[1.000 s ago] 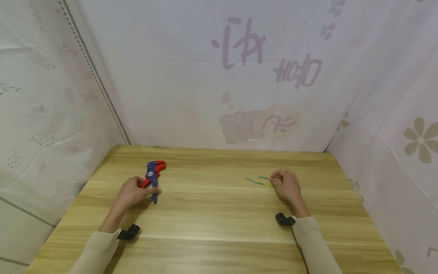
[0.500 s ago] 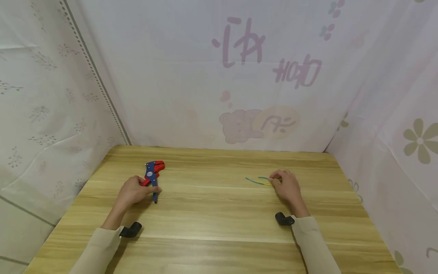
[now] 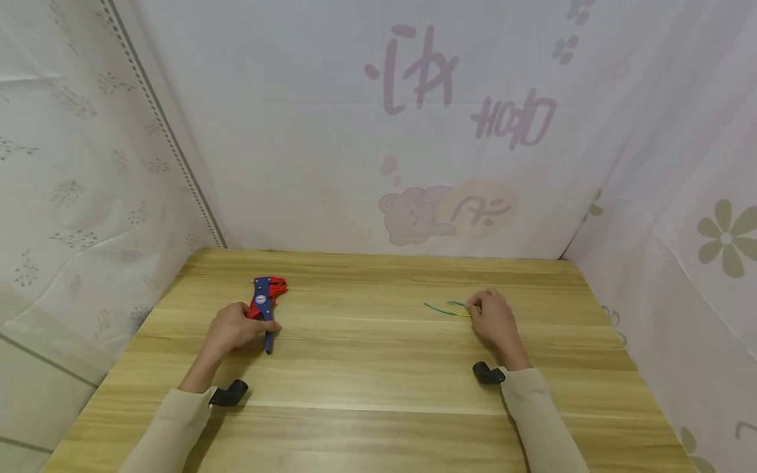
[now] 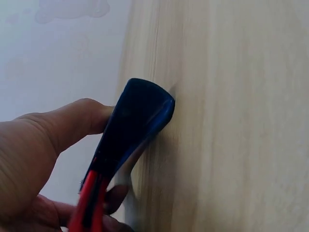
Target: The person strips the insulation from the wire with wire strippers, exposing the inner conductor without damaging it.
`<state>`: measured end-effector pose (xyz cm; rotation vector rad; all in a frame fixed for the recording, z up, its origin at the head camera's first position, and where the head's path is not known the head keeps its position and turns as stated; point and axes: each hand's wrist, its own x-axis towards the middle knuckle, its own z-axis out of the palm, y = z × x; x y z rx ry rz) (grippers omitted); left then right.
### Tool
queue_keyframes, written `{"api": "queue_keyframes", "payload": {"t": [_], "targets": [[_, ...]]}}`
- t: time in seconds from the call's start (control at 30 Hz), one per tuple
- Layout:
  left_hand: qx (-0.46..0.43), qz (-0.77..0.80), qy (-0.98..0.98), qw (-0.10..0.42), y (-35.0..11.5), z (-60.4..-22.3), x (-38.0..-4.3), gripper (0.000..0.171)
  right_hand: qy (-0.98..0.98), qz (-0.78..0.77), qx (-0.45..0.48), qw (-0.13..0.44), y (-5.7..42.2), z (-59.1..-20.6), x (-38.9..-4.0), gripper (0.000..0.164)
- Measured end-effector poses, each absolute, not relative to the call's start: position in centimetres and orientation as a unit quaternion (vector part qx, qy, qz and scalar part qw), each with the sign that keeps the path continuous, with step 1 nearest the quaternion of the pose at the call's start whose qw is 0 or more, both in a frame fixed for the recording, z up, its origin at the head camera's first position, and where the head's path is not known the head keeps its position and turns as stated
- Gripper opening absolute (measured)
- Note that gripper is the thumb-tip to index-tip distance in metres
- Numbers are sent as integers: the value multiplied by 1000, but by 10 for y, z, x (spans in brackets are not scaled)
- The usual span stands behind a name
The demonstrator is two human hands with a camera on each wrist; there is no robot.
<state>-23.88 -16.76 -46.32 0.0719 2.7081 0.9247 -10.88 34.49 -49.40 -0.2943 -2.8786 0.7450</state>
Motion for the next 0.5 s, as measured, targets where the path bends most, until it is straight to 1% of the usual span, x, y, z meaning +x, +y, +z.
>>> {"api": "queue_keyframes", "payload": {"t": [0.17, 0.27, 0.4, 0.5], "targets": [[14, 348, 922, 169, -167, -463, -238, 64, -957, 261, -102, 77, 347, -493, -108, 18], [15, 361, 917, 169, -166, -465, -237, 57, -954, 269, -104, 77, 349, -491, -108, 16], [32, 366, 918, 150, -166, -470, -237, 45, -954, 272, -93, 83, 351, -490, -107, 13], [42, 369, 919, 134, -167, -473, -236, 42, -953, 276, -84, 90, 351, -490, -107, 12]]}}
